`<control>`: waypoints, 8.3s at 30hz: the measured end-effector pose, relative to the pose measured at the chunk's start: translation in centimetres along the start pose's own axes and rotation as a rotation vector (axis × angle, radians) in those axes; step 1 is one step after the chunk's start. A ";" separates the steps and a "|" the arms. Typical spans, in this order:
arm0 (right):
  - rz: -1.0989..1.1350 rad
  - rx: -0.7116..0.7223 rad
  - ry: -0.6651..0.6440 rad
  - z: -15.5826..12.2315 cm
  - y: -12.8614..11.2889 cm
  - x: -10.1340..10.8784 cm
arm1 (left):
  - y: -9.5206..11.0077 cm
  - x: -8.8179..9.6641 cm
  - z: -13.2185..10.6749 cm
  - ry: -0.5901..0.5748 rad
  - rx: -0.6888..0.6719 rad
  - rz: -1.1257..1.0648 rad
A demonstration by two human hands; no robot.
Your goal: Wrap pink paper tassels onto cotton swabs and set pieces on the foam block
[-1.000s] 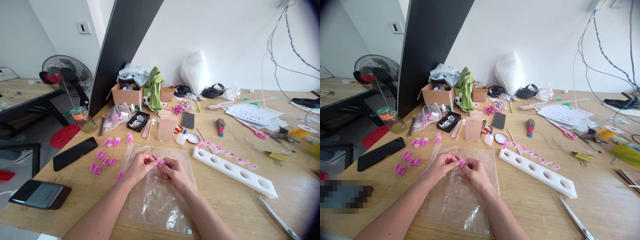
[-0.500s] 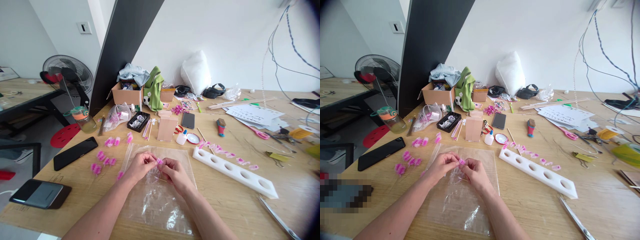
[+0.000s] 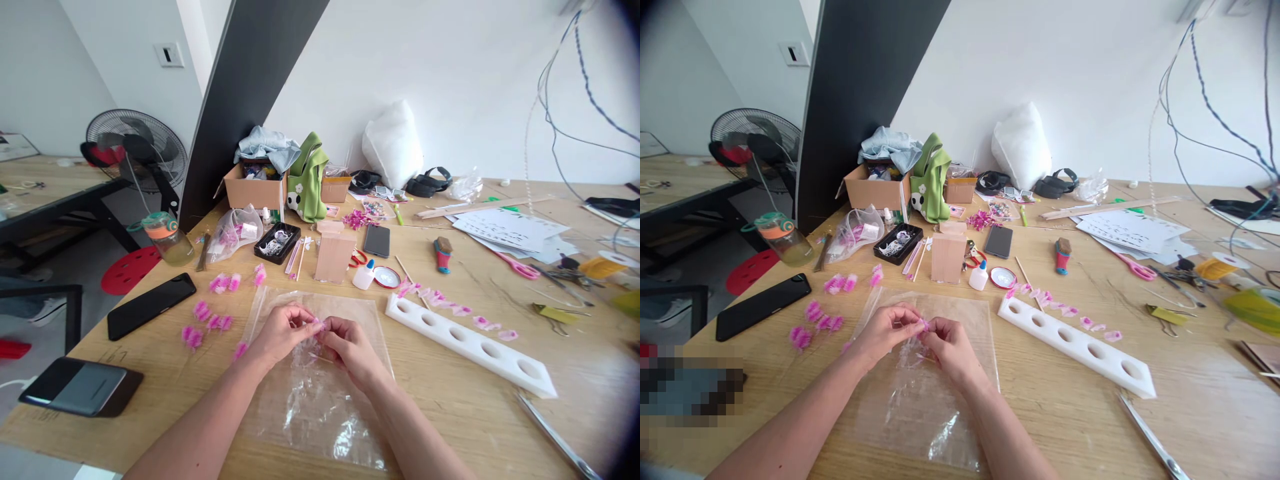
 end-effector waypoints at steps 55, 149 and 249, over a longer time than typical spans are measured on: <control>-0.034 0.012 0.004 -0.1 -0.2 0.1 | -0.4 0.1 0.1 0.044 -0.002 -0.001; 0.051 0.059 0.136 -0.3 -0.9 0.5 | -0.3 0.1 -0.1 -0.072 0.133 -0.183; -0.027 0.112 0.070 -0.2 -1.0 0.9 | -0.8 1.4 0.4 0.228 -0.009 -0.007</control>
Point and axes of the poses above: each hand's wrist, its own z-axis towards the middle knuckle, its own x-axis out of the back of the hand, y = z × x, the point moved 3 cm from there along z, towards the middle knuckle, and after that the axes turned 3 degrees about x, right-handed, at the moved point
